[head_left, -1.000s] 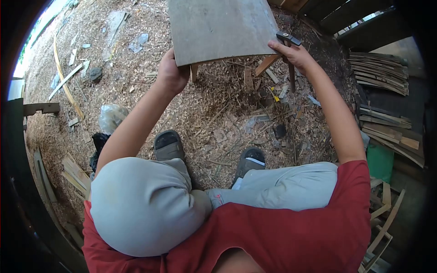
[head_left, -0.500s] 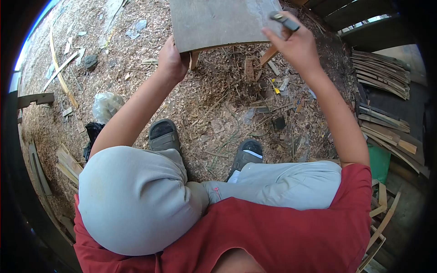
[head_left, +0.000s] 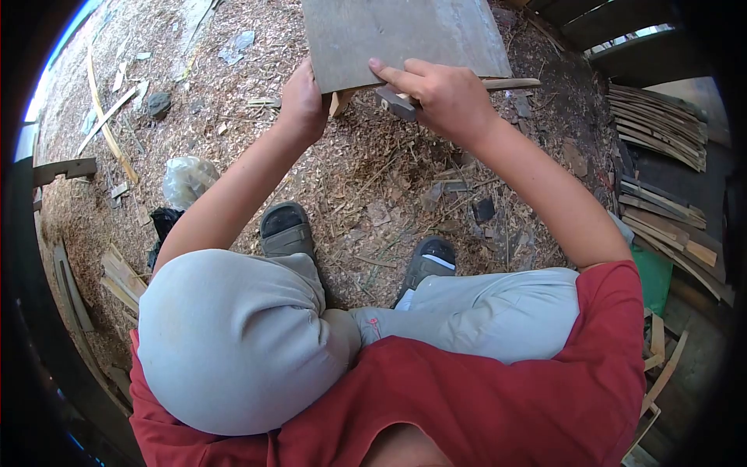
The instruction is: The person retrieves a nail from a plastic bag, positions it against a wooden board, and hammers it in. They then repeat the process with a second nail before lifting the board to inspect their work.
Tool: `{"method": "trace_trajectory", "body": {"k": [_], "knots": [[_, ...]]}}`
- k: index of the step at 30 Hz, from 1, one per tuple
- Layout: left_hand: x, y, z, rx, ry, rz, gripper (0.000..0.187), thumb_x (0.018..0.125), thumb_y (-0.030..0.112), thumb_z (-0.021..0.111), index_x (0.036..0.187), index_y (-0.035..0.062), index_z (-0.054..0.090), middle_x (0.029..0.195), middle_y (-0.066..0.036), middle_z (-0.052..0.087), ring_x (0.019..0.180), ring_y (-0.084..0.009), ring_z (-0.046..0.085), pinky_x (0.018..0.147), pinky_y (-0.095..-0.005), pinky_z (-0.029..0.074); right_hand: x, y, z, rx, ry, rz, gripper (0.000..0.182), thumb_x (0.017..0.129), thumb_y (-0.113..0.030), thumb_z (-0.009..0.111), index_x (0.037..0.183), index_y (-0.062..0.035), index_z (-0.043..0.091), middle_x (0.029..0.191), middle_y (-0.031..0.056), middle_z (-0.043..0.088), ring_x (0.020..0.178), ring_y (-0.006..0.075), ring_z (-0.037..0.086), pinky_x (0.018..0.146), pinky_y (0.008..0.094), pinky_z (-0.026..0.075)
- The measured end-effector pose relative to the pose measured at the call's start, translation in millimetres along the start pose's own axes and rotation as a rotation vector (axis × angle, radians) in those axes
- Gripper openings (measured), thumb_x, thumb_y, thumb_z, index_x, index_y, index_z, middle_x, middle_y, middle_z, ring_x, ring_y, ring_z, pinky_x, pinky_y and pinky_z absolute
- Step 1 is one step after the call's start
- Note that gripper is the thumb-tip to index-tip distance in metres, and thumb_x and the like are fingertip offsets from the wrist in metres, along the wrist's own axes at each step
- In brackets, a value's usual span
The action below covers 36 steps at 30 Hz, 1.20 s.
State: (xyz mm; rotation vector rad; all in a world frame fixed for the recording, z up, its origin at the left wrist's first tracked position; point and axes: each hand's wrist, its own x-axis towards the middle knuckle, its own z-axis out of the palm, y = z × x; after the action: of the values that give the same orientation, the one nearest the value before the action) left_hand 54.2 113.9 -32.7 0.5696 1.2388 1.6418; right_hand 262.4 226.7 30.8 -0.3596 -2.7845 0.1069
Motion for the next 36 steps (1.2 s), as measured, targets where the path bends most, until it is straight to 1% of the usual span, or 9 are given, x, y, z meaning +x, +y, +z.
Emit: {"method": "trace_trajectory", "body": {"k": [1, 3, 4, 6, 10, 12, 14, 18, 36], "knots": [[2.8, -1.7, -8.9, 0.003, 0.001, 0.0, 0.022, 0.11, 0.021, 0.06, 0.122, 0.0033, 0.063, 0.099, -0.007, 0.069, 0.079, -0.0136, 0.066, 0.068, -0.0274, 0.054, 0.6, -0.3, 0.2, 0.002, 0.002, 0.0, 0.061, 0.091, -0.023, 0.08, 0.15, -0.0335, 0.065, 0.084, 0.0039, 0.062, 0.072, 0.025, 0.069, 0.062, 0.0427, 0.057], [7.9, 2.9, -26.5, 1.268, -0.009, 0.902, 0.018, 0.113, 0.02, 0.056, 0.119, 0.005, 0.062, 0.103, -0.007, 0.068, 0.092, -0.0148, 0.066, 0.084, -0.0322, 0.055, 2.7, -2.4, -1.4, -0.053, -0.043, -0.005, 0.069, 0.089, -0.021, 0.082, 0.154, -0.0325, 0.062, 0.086, 0.0039, 0.061, 0.075, 0.0251, 0.069, 0.063, 0.043, 0.057], [7.9, 6.2, -24.4, 1.273, -0.009, 0.904, 0.018, 0.113, 0.02, 0.056, 0.119, 0.005, 0.062, 0.103, -0.007, 0.068, 0.092, -0.0148, 0.066, 0.084, -0.0322, 0.055, 4.1, -3.7, -3.4, -0.05, -0.038, -0.005, 0.069, 0.089, -0.021, 0.082, 0.154, -0.0325, 0.062, 0.086, 0.0039, 0.061, 0.075, 0.0251, 0.069, 0.063, 0.043, 0.057], [5.7, 12.6, -18.0, 0.117, 0.23, 0.246, 0.017, 0.116, 0.021, 0.052, 0.115, 0.0054, 0.059, 0.105, -0.008, 0.068, 0.101, -0.0164, 0.064, 0.095, -0.0369, 0.053, 4.8, -6.6, -6.5, -0.058, -0.057, -0.019, 0.06, 0.09, -0.016, 0.077, 0.148, -0.0251, 0.066, 0.092, 0.0034, 0.067, 0.078, 0.0238, 0.074, 0.065, 0.0406, 0.06], [-1.0, 36.5, -45.0, 0.548, 0.163, 0.746, 0.017, 0.113, 0.02, 0.062, 0.114, 0.0032, 0.064, 0.105, -0.006, 0.071, 0.103, -0.0149, 0.067, 0.093, -0.0345, 0.055, -1.0, -0.7, 1.9, 0.014, -0.019, 0.003, 0.078, 0.085, -0.02, 0.084, 0.158, -0.0307, 0.057, 0.09, 0.0045, 0.061, 0.078, 0.0255, 0.069, 0.065, 0.0429, 0.058], [-2.0, 53.9, -45.7, 0.541, 0.066, 0.785, 0.012, 0.106, 0.015, 0.072, 0.111, 0.004, 0.072, 0.105, -0.005, 0.073, 0.105, -0.0163, 0.068, 0.091, -0.036, 0.056, -2.7, -0.4, 2.4, -0.009, -0.017, -0.016, 0.08, 0.085, -0.019, 0.083, 0.159, -0.0308, 0.056, 0.09, 0.0043, 0.061, 0.078, 0.0255, 0.069, 0.066, 0.0424, 0.058], [-5.6, 79.9, -37.0, 1.13, -0.282, 0.896, 0.009, 0.098, 0.011, 0.078, 0.105, 0.0071, 0.076, 0.106, -0.005, 0.074, 0.104, -0.021, 0.07, 0.091, -0.0386, 0.055, -2.8, -2.3, 1.1, 0.0, -0.02, -0.004, 0.08, 0.085, -0.019, 0.083, 0.159, -0.0309, 0.056, 0.089, 0.0044, 0.061, 0.078, 0.0254, 0.069, 0.066, 0.0423, 0.058], [-8.1, 91.9, -18.7, 1.337, -0.395, 1.002, 0.015, 0.089, 0.01, 0.081, 0.102, 0.0066, 0.076, 0.104, -0.006, 0.073, 0.099, -0.0264, 0.069, 0.086, -0.0401, 0.055, -0.5, -4.1, -3.3, -0.047, -0.061, -0.008, 0.069, 0.087, -0.017, 0.081, 0.153, -0.0258, 0.062, 0.096, 0.0044, 0.066, 0.084, 0.0244, 0.073, 0.068, 0.0399, 0.062], [-5.7, 89.1, -8.8, 1.416, -0.459, 0.973, 0.011, 0.091, 0.018, 0.081, 0.1, 0.0116, 0.081, 0.102, -0.001, 0.073, 0.101, -0.0238, 0.067, 0.088, -0.041, 0.055, -3.6, -2.1, 2.0, -0.046, -0.01, -0.015, 0.07, 0.085, -0.019, 0.082, 0.152, -0.0263, 0.062, 0.094, 0.0041, 0.067, 0.083, 0.0246, 0.074, 0.069, 0.0394, 0.063]]}}
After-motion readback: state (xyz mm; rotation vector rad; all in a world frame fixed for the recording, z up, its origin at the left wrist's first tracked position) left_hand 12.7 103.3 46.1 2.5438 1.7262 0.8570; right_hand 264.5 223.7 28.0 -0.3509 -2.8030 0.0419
